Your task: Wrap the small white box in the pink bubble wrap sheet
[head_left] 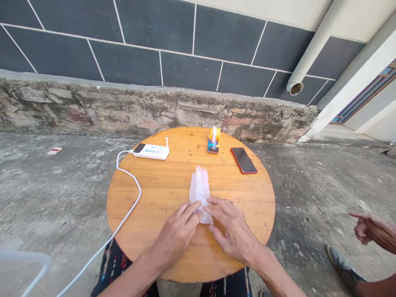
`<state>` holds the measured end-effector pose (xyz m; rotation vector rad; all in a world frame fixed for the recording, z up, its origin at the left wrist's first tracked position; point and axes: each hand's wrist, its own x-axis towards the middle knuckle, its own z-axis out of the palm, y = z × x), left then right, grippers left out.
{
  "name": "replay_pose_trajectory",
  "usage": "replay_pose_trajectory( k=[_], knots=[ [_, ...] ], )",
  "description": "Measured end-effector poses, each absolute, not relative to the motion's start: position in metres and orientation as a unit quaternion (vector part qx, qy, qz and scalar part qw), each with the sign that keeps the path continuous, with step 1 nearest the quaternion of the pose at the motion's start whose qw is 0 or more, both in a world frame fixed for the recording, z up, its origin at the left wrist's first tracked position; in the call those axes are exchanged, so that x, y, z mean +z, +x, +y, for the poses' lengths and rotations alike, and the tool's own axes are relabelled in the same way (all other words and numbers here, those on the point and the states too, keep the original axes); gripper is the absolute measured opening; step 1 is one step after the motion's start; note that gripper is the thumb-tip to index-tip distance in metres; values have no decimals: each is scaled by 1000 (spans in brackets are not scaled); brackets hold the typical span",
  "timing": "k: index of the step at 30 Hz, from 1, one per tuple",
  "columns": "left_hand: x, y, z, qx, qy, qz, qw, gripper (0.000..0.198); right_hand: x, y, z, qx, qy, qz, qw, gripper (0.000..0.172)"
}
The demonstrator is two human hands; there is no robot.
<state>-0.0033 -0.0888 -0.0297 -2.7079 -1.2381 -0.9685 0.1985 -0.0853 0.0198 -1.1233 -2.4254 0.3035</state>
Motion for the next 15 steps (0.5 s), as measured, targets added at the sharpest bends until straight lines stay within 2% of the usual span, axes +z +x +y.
replay_pose_trajectory(
  k=[10, 15],
  knots=[
    [-30, 0, -89, -331, -853, -403, -13, 26, 29, 198, -53, 165, -350, -886, 256, 34],
    [-26, -1, -83, -341, -851, -396, -54, 31, 30, 187, -43, 185, -350, -893, 215, 29]
  ],
)
